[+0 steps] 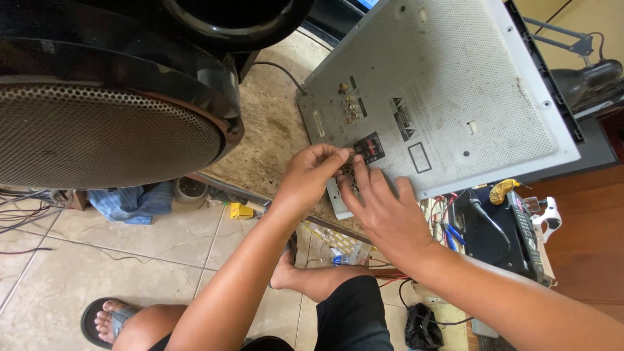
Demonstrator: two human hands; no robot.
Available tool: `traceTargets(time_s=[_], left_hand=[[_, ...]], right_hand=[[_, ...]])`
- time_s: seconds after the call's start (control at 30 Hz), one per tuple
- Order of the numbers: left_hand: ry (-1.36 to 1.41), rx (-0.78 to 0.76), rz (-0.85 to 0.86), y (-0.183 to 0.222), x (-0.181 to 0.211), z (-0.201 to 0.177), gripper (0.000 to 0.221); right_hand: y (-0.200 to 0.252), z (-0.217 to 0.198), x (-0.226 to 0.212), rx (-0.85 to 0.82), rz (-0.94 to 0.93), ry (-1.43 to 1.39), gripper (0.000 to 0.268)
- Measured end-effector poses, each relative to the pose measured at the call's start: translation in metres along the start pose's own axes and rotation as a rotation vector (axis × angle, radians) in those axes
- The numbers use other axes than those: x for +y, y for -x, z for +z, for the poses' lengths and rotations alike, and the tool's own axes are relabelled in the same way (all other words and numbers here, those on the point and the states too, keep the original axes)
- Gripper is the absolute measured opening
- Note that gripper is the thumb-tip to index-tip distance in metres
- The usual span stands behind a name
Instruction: The person is diagnosing and repairing a stereo system by testing internal connections with a multimeter and inspecting the circuit boards.
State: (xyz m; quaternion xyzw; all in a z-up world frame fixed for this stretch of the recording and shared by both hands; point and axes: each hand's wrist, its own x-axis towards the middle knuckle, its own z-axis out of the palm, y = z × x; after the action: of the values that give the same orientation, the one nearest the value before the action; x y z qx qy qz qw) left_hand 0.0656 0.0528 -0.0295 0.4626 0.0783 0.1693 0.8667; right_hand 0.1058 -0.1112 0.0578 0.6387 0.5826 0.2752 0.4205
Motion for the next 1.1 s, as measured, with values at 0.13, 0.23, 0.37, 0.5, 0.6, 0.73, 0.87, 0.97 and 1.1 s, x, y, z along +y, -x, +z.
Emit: traceTargets(time_s=[0.13,0.23,0.37,0.5,0.6,0.73,0.87,0.97,1.1], left_hand=[[0.03,0.037,-0.015,-0.01,-0.014,0.007,0.033],[0.029,0.023,-0.005,-0.015,-0.02,0.01,0.032],[-0.038,0.091,-0.005,-0.009,-0.012,0.015,0.028],[-0.125,0.13,0.087,-0.003,-0.004,0.02,0.024],[-0.172,0.111,0.108,0.003,0.004,0.019,0.025],[-0.199,0.104,0.105,0.007,0.011,0.019,0.025],[-0.227,0.088,0.146,0.006,0.013,0.019,0.025],[-0.244,0.081,0.161,0.004,0.01,0.019,0.024],[-0.25,0.094,0.176,0.0,-0.002,0.02,0.021]], right_hand=[[0.001,0.008,0.005,0.044,-0.015,0.005,0.055],[0.0,0.01,0.007,0.111,-0.031,0.057,0.05],[-0.001,0.013,0.007,0.174,-0.036,0.062,0.045],[0.0,0.017,0.006,0.168,-0.048,0.069,0.045],[-0.001,0.013,0.006,0.123,-0.066,0.05,0.045],[-0.001,0.012,0.007,0.06,-0.084,0.075,0.044],[0.0,0.013,0.006,0.046,-0.087,0.063,0.047],[0.0,0.012,0.006,0.015,-0.095,0.059,0.047],[0.002,0.019,0.004,0.044,-0.089,0.05,0.048]])
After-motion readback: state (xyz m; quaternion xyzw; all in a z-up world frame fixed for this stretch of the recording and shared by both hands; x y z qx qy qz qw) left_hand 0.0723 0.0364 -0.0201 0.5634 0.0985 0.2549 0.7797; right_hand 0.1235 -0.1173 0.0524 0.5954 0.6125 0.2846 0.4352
